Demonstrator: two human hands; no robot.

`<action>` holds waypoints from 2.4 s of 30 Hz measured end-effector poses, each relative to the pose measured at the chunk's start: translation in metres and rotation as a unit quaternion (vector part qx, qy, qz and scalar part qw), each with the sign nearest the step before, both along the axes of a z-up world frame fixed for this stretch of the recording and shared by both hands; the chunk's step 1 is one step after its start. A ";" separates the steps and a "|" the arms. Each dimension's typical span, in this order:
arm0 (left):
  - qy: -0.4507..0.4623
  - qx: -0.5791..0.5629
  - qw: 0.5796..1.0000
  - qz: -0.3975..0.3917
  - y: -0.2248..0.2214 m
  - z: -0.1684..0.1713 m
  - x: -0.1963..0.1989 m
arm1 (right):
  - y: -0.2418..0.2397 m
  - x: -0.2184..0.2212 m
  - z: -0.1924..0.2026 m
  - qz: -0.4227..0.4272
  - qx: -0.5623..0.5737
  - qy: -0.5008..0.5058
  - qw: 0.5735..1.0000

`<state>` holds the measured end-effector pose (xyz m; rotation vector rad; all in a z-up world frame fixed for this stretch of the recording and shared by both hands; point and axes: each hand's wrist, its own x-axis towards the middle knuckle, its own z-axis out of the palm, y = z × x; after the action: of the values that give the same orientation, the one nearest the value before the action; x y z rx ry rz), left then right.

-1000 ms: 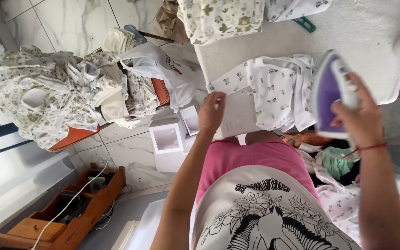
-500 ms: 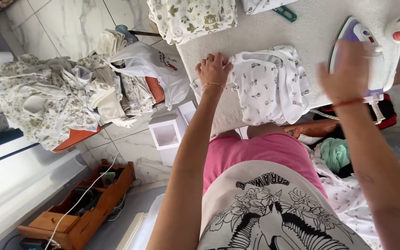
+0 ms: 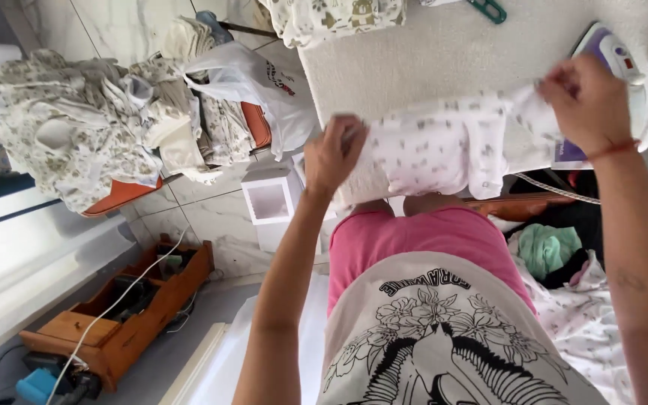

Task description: Ironing and folding baby clothes on an ironing board in a sewing factory setting.

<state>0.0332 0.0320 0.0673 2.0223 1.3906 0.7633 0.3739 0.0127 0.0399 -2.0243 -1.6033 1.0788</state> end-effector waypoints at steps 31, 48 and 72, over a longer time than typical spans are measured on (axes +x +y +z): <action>-0.227 -0.446 0.859 0.113 -0.032 -0.054 0.079 | 0.012 -0.075 0.052 -0.121 0.020 0.089 0.988; -0.244 -0.514 0.770 0.289 -0.039 -0.070 0.053 | -0.013 -0.080 -0.028 -0.001 -0.198 -0.029 0.980; 0.091 -0.104 0.988 0.068 0.068 -0.111 0.066 | 0.002 -0.142 -0.040 0.178 0.215 -0.104 0.955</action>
<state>0.0991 0.0995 -0.0433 1.8862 1.6522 0.4747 0.2317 0.0144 -0.0005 -1.6382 -2.1495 0.5546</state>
